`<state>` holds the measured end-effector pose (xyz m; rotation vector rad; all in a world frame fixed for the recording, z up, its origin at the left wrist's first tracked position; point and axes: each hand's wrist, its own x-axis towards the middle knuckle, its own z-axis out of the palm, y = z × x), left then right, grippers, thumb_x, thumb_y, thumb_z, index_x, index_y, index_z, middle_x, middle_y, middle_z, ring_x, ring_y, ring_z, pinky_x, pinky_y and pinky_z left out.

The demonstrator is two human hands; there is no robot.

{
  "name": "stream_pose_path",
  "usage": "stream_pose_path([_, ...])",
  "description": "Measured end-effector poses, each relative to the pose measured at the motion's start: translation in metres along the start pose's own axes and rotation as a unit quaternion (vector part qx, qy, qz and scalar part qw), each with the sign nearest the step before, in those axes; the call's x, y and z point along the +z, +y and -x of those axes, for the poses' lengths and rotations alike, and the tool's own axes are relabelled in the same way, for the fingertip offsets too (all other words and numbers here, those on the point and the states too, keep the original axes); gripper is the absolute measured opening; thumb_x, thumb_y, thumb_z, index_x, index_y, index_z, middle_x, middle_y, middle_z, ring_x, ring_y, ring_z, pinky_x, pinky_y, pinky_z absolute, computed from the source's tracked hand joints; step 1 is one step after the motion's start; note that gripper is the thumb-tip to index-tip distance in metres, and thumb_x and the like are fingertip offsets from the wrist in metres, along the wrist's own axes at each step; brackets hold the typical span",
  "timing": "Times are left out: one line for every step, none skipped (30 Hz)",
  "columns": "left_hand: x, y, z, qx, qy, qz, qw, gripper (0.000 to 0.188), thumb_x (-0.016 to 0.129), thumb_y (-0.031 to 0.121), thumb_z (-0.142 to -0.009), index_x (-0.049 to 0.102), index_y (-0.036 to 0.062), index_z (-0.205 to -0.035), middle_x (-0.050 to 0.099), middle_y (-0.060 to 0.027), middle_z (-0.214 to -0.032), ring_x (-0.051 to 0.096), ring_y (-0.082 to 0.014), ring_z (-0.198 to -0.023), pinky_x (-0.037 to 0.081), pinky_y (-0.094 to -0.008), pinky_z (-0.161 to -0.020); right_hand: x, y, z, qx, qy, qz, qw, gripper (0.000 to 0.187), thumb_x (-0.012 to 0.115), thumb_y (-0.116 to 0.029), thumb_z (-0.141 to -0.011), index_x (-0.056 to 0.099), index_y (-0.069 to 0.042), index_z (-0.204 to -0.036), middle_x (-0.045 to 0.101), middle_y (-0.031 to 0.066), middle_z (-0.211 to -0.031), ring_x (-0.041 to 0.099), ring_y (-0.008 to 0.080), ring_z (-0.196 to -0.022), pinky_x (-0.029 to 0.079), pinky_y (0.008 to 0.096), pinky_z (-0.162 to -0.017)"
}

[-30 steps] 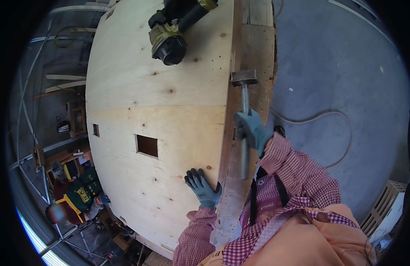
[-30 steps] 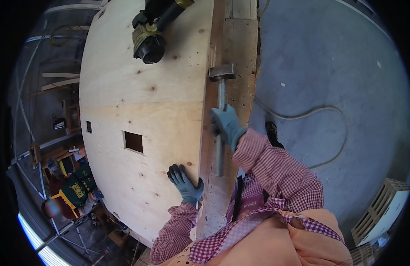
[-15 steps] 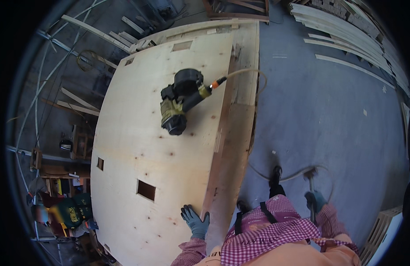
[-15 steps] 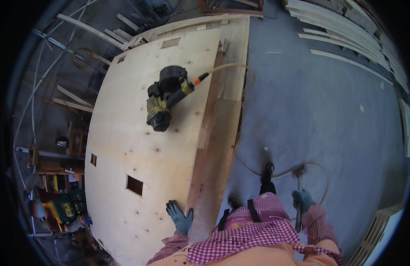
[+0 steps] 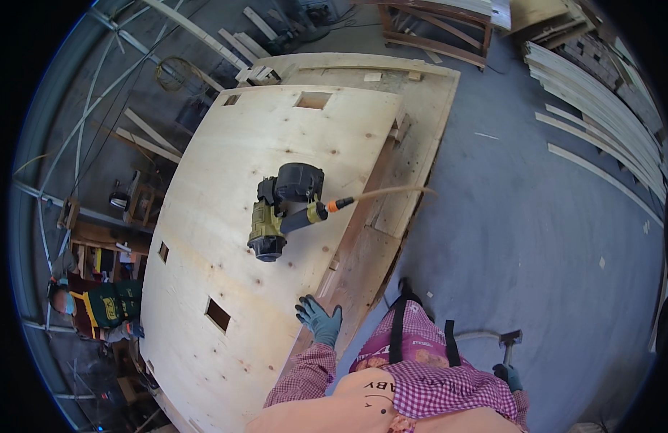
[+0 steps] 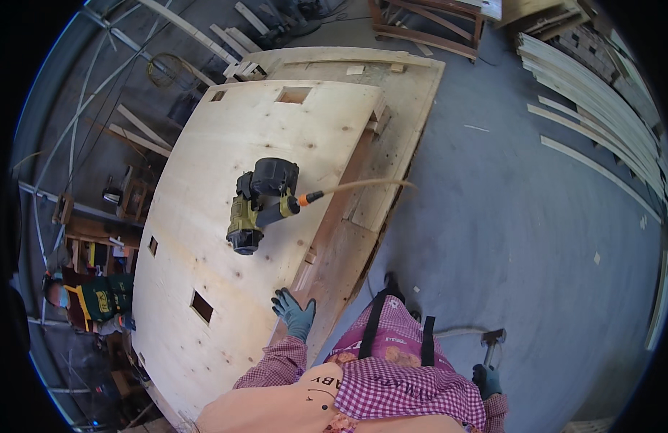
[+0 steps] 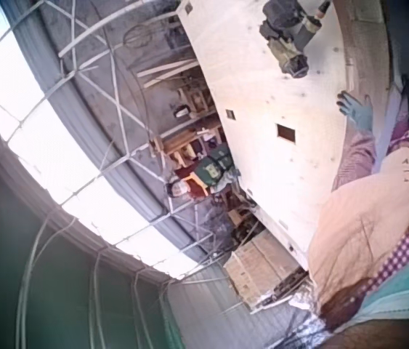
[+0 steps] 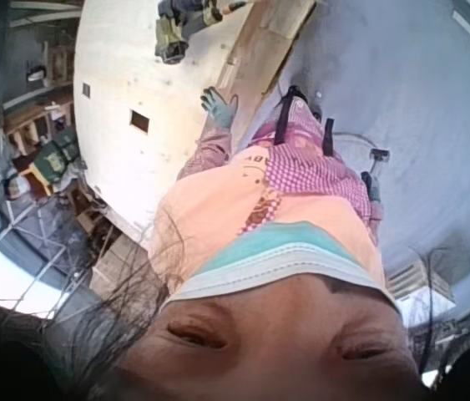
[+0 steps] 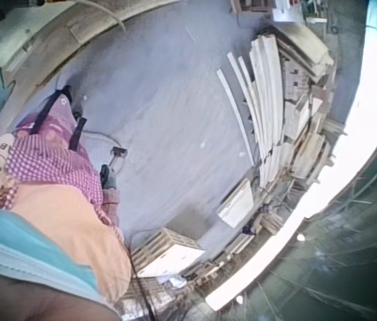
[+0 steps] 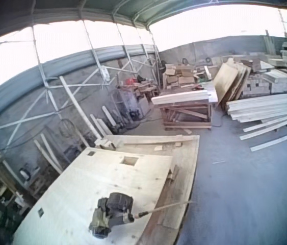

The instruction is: The person assembles a wooden pallet by positioning a large plywood sheet onto a wooden frame, aligning it, and securing it with a pneumatic nail gun. They also use a hammer to tap the wood into place and adjust the sheet as needed.

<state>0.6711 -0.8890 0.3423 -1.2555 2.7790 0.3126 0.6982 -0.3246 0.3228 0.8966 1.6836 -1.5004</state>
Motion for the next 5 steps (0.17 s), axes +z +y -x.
stream_pose_path([0.006, 0.003, 0.000, -0.026, 0.012, -0.008, 1.000, 0.102, 0.065, 0.047, -0.070, 0.012, -0.0012, -0.143, 0.008, -0.0229, -0.149, 0.002, -0.0471, -0.136, 0.002, -0.0563, -0.108, 0.006, -0.031, -0.011, 0.012, -0.014, 0.008, 1.000, 0.009, 0.058, -0.012, -0.079, 0.049, -0.010, -0.077, 0.043, 0.0031, -0.052, 0.041, 0.0165, -0.041, 0.034, 0.0318, -0.038])
stream_pose_path([0.011, 0.010, 0.002, -0.055, 0.010, -0.027, 0.998, 0.103, 0.065, 0.047, -0.070, 0.011, -0.0010, -0.143, 0.007, -0.0225, -0.149, 0.001, -0.0473, -0.136, 0.001, -0.0571, -0.108, 0.010, -0.062, -0.021, 0.023, -0.023, 0.015, 0.999, 0.009, 0.058, -0.013, -0.080, 0.050, -0.010, -0.082, 0.045, 0.0030, -0.054, 0.043, 0.0161, -0.043, 0.036, 0.0318, -0.040])
stream_pose_path([0.013, 0.019, 0.003, -0.083, 0.009, -0.043, 0.996, 0.104, 0.066, 0.047, -0.069, 0.011, -0.0007, -0.143, 0.006, -0.0222, -0.150, 0.001, -0.0476, -0.135, 0.001, -0.0578, -0.108, 0.018, -0.102, -0.029, 0.068, -0.027, -0.005, 0.997, 0.015, 0.060, -0.015, -0.079, 0.055, -0.009, -0.092, 0.050, 0.0033, -0.058, 0.048, 0.0164, -0.049, 0.040, 0.0327, -0.045])
stream_pose_path([0.013, 0.031, -0.004, -0.108, 0.013, -0.057, 0.992, 0.104, 0.066, 0.047, -0.069, 0.010, -0.0005, -0.143, 0.005, -0.0218, -0.150, 0.001, -0.0478, -0.135, 0.000, -0.0585, -0.107, 0.026, -0.141, -0.043, 0.105, -0.031, -0.028, 0.994, 0.024, 0.063, -0.017, -0.079, 0.060, -0.009, -0.102, 0.055, 0.0036, -0.062, 0.054, 0.0167, -0.055, 0.044, 0.0335, -0.050])
stream_pose_path([0.016, 0.040, -0.004, -0.128, 0.023, -0.077, 0.988, 0.105, 0.066, 0.049, -0.069, 0.010, 0.0004, -0.143, 0.001, -0.0204, -0.151, 0.000, -0.0470, -0.136, -0.001, -0.0619, -0.106, 0.031, -0.170, -0.058, 0.103, -0.036, -0.007, 0.994, 0.032, 0.064, -0.019, -0.079, 0.056, -0.010, -0.108, 0.056, 0.0027, -0.064, 0.053, 0.0167, -0.054, 0.045, 0.0349, -0.050])
